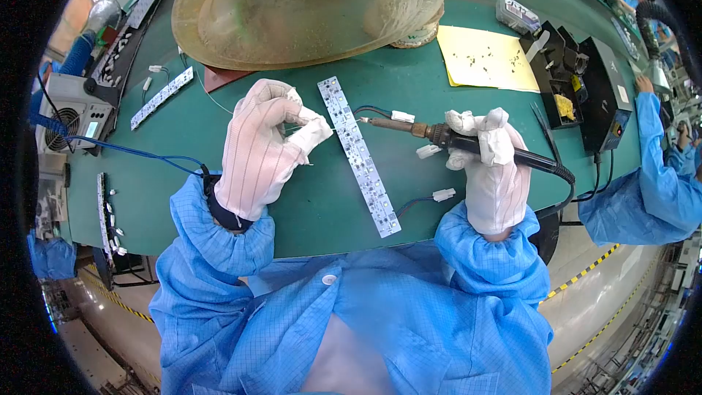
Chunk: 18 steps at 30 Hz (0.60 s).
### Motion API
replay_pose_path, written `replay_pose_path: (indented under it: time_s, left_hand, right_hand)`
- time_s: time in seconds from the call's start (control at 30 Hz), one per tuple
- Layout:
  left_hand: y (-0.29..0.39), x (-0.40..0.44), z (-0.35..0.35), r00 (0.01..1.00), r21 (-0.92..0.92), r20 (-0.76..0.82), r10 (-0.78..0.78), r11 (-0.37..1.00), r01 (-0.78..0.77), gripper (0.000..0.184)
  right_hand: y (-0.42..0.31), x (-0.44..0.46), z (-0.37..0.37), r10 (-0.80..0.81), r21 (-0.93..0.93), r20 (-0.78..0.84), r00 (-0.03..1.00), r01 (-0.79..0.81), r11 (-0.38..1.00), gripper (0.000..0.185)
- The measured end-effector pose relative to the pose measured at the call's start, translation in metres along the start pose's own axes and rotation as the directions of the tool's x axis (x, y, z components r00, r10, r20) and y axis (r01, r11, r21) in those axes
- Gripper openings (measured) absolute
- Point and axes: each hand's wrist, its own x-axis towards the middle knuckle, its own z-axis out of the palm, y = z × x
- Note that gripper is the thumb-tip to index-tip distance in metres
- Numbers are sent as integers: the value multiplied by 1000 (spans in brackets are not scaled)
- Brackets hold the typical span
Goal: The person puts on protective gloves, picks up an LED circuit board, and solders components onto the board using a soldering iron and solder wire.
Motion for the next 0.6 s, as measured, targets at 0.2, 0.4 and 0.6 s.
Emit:
replay_pose_path:
  time_s: [0.2,0.4,0.6]
  left_hand:
    - [1,0,0,1000,-13,-8,-12,1000,11,17]
    - [0,0,1,1000,-12,-8,-23,1000,23,16]
    - [0,-1,3,995,-73,-15,-101,992,100,13]
  right_hand:
    - [-8,-3,0,49,-63,80,996,-44,997,47]
    - [-8,-3,4,54,-32,54,997,-52,998,45]
    - [-9,-4,2,79,-21,73,994,-77,997,43]
